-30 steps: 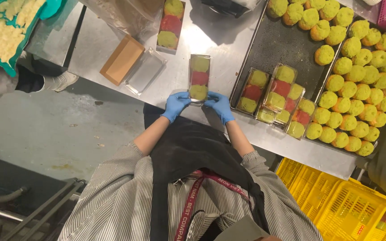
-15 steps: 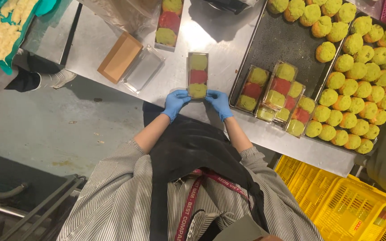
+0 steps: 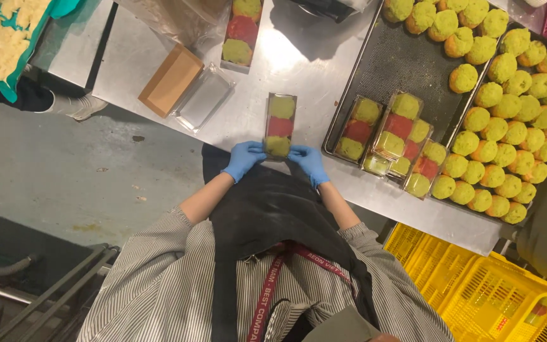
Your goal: The person places green and red pastries into plastic containers, closes the lids, and sets the containers into a yellow basket.
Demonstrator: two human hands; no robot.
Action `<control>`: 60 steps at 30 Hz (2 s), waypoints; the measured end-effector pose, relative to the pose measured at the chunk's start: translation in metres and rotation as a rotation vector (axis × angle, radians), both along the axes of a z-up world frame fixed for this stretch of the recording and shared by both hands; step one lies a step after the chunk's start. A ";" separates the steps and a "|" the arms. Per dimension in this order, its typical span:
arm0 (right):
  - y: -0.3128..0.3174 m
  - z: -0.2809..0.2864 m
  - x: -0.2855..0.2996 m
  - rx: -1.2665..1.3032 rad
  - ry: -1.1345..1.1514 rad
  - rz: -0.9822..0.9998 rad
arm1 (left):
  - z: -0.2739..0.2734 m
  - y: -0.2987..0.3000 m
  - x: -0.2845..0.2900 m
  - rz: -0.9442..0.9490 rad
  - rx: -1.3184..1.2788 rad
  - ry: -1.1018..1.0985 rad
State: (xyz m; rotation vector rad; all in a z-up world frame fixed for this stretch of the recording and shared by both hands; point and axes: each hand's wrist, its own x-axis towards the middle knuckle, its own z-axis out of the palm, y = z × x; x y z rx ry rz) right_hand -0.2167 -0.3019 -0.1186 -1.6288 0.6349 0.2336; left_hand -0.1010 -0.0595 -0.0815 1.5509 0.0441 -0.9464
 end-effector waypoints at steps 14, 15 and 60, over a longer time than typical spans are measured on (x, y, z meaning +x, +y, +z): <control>-0.064 0.093 0.146 -0.402 -0.344 0.264 | -0.009 -0.080 0.128 -0.085 0.094 -0.755; -0.063 0.091 0.140 -0.300 -0.202 0.293 | -0.008 -0.076 0.119 -0.139 0.103 -0.683; 0.020 0.039 0.345 -0.417 -0.176 -0.003 | 0.071 0.072 0.133 -0.072 0.376 -1.016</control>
